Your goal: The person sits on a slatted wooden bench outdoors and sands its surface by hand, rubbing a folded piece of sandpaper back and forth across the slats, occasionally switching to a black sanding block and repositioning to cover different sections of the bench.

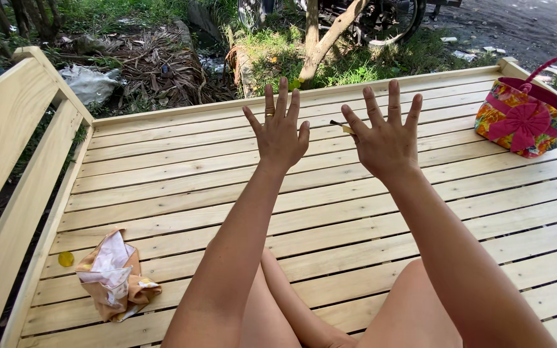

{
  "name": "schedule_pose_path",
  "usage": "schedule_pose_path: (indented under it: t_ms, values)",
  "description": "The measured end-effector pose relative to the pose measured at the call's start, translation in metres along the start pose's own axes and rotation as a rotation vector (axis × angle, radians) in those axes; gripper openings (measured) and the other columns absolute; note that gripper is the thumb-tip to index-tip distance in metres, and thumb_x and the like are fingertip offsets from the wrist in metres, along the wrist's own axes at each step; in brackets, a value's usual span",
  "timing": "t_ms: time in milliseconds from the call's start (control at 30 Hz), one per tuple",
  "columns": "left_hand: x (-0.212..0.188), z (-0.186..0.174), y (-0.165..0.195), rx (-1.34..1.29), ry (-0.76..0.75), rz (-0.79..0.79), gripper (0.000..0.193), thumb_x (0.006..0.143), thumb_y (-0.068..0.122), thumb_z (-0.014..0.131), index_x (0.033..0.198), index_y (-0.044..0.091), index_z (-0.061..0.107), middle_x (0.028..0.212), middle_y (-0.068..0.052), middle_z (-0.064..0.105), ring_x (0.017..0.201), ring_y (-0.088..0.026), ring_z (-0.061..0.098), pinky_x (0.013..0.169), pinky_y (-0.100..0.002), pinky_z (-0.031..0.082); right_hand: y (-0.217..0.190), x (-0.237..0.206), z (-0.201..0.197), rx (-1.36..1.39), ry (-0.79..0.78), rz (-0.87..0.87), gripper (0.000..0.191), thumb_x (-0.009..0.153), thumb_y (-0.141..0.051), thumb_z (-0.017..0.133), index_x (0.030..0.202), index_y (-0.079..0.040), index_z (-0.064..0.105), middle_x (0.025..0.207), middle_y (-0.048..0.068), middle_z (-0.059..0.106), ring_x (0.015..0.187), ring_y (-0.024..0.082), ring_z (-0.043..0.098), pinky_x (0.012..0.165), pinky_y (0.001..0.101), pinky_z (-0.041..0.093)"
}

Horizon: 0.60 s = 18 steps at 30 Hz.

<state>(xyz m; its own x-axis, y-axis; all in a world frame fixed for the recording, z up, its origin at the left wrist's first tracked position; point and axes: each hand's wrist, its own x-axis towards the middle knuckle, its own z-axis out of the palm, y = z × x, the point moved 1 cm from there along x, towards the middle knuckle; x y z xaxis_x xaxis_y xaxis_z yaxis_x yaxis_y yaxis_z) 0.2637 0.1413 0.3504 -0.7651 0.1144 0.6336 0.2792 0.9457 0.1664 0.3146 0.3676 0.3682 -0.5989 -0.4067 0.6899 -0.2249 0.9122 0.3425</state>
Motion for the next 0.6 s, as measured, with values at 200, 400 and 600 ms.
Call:
schedule_pose_path:
  t_ms: [200,400,600]
  values:
    - [-0.049,-0.013,-0.02,-0.002,-0.141,0.096,0.072,0.096,0.04,0.059,0.161,0.02,0.033,0.173,-0.005,0.008,0.16,-0.03,0.005,0.121,-0.071,0.004,0.011,0.014,-0.028,-0.418,-0.006,-0.252,0.043,0.11,-0.039,0.047,0.151,-0.033,0.06,0.157,0.0,0.057,0.158,0.031,0.033,0.125,0.0686,-0.001]
    - [-0.006,0.031,-0.026,-0.446,-0.367,-0.118,0.1,0.087,0.055,0.069,0.163,0.016,0.017,0.172,-0.009,0.007,0.158,-0.032,0.004,0.121,-0.064,0.012,-0.005,0.04,-0.01,0.111,-0.09,0.0,0.045,0.103,-0.035,0.048,0.144,-0.024,0.062,0.149,0.004,0.06,0.15,0.033,0.04,0.123,0.0698,0.008]
    - [0.067,0.062,-0.022,-1.02,-0.325,-0.098,0.08,0.083,0.049,0.08,0.142,0.002,0.054,0.146,-0.019,0.056,0.14,-0.032,0.046,0.117,-0.045,0.036,0.008,0.073,0.024,0.528,-0.125,0.197,0.043,0.102,-0.035,0.048,0.142,-0.026,0.061,0.146,0.004,0.06,0.147,0.036,0.035,0.116,0.0742,0.004]
